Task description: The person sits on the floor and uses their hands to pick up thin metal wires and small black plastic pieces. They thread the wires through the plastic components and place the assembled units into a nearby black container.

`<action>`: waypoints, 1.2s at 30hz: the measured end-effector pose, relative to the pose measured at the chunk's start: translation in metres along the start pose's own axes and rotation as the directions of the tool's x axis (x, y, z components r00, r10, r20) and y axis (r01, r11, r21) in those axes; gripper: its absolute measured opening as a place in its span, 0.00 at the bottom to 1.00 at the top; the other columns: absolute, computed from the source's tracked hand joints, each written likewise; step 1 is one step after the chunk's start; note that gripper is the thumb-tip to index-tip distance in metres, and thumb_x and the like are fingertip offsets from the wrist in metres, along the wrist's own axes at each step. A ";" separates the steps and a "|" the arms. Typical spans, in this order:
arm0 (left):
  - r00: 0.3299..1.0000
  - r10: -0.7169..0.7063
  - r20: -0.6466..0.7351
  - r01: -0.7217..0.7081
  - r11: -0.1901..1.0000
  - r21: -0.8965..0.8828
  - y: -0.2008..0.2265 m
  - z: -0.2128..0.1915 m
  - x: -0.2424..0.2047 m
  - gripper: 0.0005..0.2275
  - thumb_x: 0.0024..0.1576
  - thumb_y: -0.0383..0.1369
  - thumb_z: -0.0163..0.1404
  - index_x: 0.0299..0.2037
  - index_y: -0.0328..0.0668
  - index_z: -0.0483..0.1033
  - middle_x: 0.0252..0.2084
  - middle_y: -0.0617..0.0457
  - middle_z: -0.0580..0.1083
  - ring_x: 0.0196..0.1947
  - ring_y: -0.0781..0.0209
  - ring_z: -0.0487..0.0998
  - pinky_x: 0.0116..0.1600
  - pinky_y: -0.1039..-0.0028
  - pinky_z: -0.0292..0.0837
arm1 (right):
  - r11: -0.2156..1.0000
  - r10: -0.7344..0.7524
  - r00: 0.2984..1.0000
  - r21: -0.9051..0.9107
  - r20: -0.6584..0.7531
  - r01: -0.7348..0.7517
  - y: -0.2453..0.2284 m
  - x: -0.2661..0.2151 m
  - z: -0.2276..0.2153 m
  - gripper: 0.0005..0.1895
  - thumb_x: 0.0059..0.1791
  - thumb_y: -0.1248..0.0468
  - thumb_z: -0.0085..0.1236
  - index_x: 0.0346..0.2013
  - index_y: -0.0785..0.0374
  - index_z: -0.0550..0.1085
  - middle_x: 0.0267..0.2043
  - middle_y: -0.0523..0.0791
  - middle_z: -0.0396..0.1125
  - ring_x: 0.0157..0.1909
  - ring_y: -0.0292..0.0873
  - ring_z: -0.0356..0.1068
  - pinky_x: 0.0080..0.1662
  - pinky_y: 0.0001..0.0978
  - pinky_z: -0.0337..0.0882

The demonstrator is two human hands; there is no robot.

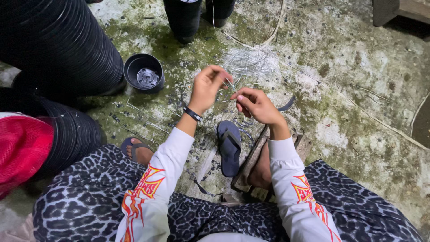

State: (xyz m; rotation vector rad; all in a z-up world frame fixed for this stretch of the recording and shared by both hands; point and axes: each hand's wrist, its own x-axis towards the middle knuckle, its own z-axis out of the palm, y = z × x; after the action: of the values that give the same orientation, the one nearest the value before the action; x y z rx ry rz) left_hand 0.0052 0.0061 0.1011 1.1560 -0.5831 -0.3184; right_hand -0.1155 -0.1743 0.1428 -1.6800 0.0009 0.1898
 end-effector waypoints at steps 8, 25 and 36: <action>0.992 -0.124 -0.007 0.123 0.973 0.194 0.061 -0.066 0.062 0.08 0.67 0.33 0.49 0.48 0.37 0.78 0.42 0.52 0.81 0.36 0.69 0.78 0.38 0.79 0.75 | 0.999 -0.009 0.996 -0.030 0.088 0.012 0.016 0.006 -0.014 0.12 0.60 0.62 0.45 0.45 0.65 0.75 0.24 0.38 0.62 0.23 0.30 0.58 0.27 0.24 0.60; 0.654 -0.749 0.101 0.707 0.654 0.270 0.204 -0.095 -0.033 0.12 0.68 0.42 0.38 0.35 0.49 0.65 0.42 0.57 0.69 0.37 0.66 0.69 0.42 0.72 0.72 | 0.899 -0.049 0.998 -0.433 0.049 0.065 0.094 0.047 0.013 0.26 0.56 0.51 0.53 0.16 0.59 0.64 0.14 0.37 0.51 0.18 0.33 0.48 0.24 0.34 0.52; 0.676 -0.663 0.323 0.619 0.748 0.239 0.105 -0.099 -0.117 0.13 0.66 0.36 0.42 0.40 0.30 0.74 0.33 0.50 0.75 0.34 0.63 0.75 0.41 0.73 0.72 | 0.646 -0.109 0.935 -0.739 -0.338 -0.192 0.114 0.066 0.007 0.34 0.56 0.41 0.44 0.21 0.65 0.76 0.19 0.58 0.64 0.26 0.64 0.67 0.35 0.57 0.67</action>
State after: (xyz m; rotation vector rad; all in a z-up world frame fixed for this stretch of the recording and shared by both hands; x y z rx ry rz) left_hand -0.0374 0.1828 0.1392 1.3969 -0.5199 -1.1715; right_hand -0.0641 -0.1741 0.0218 -2.5663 0.2713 -0.1151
